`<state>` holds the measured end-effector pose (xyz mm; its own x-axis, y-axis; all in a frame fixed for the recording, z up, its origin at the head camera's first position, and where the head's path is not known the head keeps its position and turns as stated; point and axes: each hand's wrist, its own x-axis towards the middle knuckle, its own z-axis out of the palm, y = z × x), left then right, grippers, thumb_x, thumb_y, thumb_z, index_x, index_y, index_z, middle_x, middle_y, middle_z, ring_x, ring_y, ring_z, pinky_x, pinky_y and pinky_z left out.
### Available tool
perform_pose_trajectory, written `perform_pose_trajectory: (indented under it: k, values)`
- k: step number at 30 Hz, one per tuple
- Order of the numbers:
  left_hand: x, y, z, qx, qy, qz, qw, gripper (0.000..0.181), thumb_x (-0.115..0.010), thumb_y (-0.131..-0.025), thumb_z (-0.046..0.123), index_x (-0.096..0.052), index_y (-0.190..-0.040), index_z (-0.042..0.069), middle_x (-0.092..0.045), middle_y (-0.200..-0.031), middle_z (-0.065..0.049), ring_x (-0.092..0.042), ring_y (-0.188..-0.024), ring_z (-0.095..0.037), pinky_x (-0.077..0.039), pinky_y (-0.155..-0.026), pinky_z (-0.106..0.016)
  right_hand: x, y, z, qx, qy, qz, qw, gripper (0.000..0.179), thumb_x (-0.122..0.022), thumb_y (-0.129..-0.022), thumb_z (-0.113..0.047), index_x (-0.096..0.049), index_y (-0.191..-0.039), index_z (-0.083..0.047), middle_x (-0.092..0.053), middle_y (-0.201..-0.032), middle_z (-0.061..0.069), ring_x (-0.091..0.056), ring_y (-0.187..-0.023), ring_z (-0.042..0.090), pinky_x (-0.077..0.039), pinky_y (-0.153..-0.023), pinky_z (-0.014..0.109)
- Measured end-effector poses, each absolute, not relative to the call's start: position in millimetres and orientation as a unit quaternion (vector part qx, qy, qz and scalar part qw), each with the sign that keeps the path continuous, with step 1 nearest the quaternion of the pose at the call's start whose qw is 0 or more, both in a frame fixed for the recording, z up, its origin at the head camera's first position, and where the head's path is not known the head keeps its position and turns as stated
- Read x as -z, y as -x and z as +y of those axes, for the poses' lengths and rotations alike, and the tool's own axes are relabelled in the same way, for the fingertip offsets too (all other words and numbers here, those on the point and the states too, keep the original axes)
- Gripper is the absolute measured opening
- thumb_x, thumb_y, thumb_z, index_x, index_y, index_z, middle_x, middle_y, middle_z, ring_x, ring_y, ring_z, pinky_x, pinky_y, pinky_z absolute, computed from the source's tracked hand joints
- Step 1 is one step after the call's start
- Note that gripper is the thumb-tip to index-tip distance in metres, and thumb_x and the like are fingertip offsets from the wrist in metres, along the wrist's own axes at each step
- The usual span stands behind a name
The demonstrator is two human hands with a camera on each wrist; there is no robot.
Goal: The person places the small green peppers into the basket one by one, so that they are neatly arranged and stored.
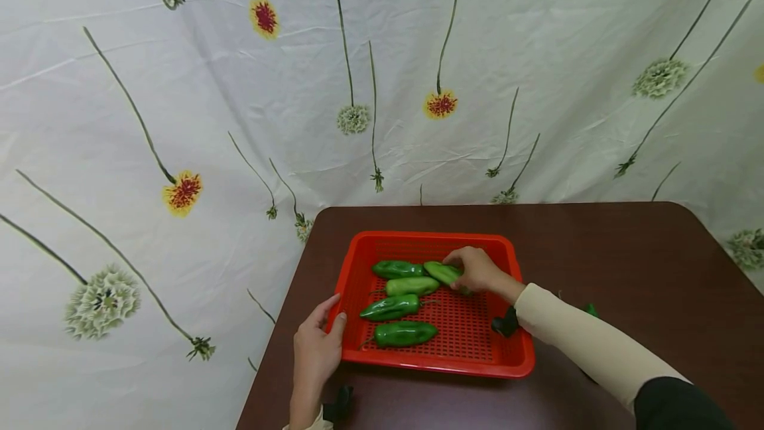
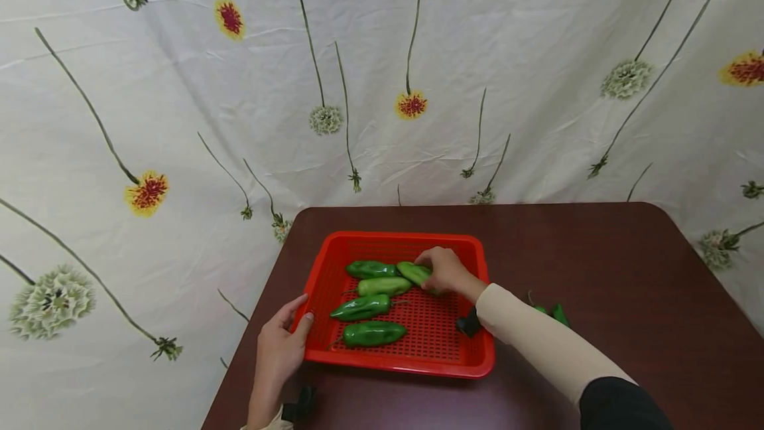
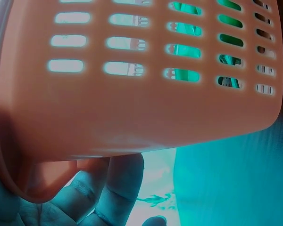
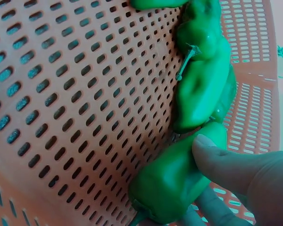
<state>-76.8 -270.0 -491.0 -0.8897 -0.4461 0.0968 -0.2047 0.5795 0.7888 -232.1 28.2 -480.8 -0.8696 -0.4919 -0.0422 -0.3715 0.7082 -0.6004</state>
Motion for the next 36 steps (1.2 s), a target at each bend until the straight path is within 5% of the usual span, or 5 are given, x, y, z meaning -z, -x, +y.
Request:
perform_pose_trajectory:
  k: [9,36]
  values:
    - [491.2,76.4,-269.5,0.425,-0.186,-0.875,0.142,0.034,-0.065,-0.088,0.029,-0.061,-0.121,0.036,-0.071,-0.102,-0.005,-0.067,-0.077,-0.017,-0.056,-0.061,-0.03,475.2,233.3,32.5,0.274,0.214,0.934,0.078,0.043,-0.084,-0.067,-0.02,-0.07,-0.106,-0.009,-0.07,-0.103,0.008,-0.065,-0.092,0.024,-0.053,-0.078,0.039]
    - [491.9,76.9,-270.0,0.419,-0.189,-0.876,0.144,0.035,-0.065,-0.088,0.028,-0.061,-0.122,0.034,-0.071,-0.1,-0.005,-0.068,-0.077,-0.017,-0.056,-0.062,-0.032,470.1,240.7,37.5,0.362,0.139,0.91,0.144,0.039,-0.083,-0.07,-0.019,-0.069,-0.106,-0.01,-0.069,-0.101,0.005,-0.064,-0.092,0.02,-0.054,-0.074,0.034]
